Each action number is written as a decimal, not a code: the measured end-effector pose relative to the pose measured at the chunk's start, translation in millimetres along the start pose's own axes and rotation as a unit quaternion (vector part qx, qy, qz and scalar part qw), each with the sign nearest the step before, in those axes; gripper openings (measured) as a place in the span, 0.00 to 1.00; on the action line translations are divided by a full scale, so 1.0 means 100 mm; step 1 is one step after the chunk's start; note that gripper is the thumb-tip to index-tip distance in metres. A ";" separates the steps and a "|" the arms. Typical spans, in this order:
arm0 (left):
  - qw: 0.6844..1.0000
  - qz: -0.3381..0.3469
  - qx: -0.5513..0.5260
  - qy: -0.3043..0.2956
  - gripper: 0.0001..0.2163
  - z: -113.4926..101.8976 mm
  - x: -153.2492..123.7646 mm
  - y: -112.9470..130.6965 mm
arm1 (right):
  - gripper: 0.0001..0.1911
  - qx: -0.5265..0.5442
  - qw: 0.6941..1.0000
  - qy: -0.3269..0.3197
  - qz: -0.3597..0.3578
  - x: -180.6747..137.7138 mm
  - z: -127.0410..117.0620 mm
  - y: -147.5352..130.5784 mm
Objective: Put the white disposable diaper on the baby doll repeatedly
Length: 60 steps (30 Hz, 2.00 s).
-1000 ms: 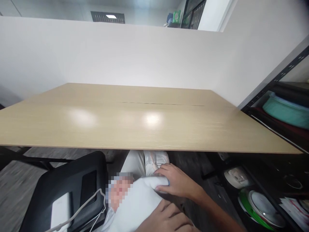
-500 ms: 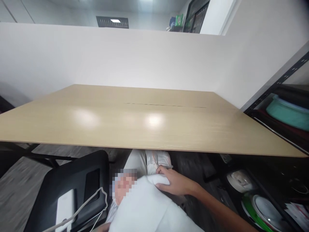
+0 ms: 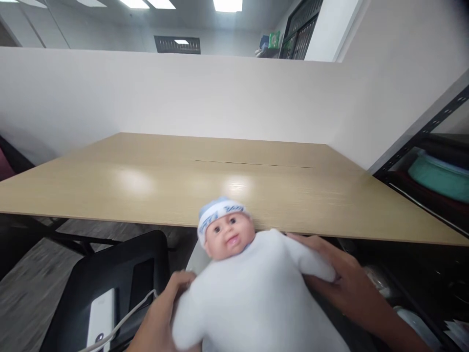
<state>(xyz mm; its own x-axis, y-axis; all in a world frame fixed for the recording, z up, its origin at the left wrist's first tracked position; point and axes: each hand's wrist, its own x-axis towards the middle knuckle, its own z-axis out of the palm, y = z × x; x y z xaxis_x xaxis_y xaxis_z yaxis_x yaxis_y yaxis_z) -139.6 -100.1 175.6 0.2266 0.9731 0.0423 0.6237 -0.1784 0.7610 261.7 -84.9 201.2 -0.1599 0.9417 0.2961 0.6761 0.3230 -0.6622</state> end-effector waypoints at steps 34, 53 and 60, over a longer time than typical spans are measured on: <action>0.943 0.161 0.283 0.074 0.23 -0.42 4.25 -0.63 | 0.23 -0.175 0.979 0.100 -0.012 2.93 0.62 1.76; 0.951 0.170 0.255 0.049 0.35 -0.61 5.15 -0.91 | 0.34 -0.166 0.983 0.079 -0.019 3.84 0.52 2.25; 0.959 0.170 0.221 0.041 0.30 -0.71 5.09 -1.03 | 0.29 -0.159 0.984 0.075 -0.021 3.86 0.52 2.32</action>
<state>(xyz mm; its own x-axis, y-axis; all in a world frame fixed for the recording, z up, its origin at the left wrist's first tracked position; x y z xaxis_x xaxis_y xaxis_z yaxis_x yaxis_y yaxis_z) -141.4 424.2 164.3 0.4250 0.8524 0.3046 0.7845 -0.5147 0.3459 319.4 358.5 126.5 -0.1000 0.8957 0.4332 0.8660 0.2927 -0.4054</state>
